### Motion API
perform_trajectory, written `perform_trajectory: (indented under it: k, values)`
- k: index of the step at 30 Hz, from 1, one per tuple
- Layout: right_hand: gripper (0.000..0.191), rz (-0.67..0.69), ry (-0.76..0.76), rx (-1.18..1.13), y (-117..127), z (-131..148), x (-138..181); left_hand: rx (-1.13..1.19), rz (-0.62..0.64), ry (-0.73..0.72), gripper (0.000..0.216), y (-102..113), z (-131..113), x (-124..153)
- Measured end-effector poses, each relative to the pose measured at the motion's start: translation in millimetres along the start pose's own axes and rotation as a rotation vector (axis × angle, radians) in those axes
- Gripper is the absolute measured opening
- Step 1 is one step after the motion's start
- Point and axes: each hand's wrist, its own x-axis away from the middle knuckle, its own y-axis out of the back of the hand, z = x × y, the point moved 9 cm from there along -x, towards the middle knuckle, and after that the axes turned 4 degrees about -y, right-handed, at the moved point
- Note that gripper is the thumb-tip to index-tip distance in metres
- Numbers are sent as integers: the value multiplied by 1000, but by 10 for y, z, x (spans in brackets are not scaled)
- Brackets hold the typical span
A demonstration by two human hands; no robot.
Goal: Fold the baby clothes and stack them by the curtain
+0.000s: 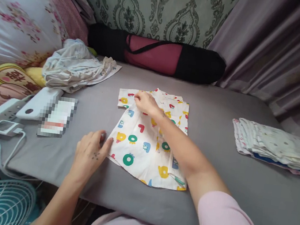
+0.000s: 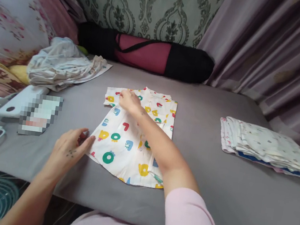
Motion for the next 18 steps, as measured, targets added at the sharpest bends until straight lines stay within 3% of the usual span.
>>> perform_trajectory:
  k: [3,7,11,15,18]
  values:
    - [26,-1,-31,-20,-264,311,-176,21,36,3,34,-27,-29,10]
    - [37,-48,-89,-2,-484,551,-311,87,48,-15,31,-45,-65,12]
    - [55,-60,-224,-20,-618,550,-377,194,90,56,32,-71,-29,10]
    - [52,-73,-285,-43,-635,489,-421,269,117,95,31,-62,-34,17]
    - [44,-44,-306,-99,-595,393,-461,290,61,78,25,12,-85,36]
